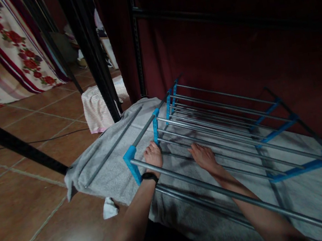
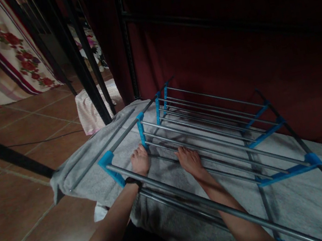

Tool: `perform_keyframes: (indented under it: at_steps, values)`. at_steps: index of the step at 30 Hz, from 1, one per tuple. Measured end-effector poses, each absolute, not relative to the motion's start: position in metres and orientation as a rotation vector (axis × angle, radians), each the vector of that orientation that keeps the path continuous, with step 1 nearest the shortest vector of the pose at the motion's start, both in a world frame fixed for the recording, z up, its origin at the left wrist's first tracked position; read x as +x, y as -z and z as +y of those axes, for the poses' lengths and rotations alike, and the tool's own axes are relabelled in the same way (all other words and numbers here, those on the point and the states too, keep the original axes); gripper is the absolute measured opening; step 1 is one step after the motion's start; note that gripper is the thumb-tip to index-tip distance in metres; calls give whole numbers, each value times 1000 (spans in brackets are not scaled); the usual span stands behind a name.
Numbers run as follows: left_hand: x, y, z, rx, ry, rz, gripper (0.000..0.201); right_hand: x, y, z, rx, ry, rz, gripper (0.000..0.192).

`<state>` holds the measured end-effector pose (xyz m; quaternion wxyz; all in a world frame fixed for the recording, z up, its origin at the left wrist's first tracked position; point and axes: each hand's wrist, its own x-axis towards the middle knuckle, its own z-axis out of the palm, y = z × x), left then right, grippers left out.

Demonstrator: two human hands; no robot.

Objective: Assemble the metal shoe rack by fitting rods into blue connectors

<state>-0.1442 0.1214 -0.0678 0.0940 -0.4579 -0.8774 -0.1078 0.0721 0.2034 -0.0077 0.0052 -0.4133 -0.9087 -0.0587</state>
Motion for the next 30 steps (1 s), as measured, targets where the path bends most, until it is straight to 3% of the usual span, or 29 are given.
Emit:
perform_keyframes:
  at_steps: [18,30]
  values:
    - [-148,77,121,-1386,226,-2522,54,68,1,204,-1360,130,-2903,38]
    - [-141,51,117,-1337,363,-2680,47,77,10,196,-1176,128,-2754,34]
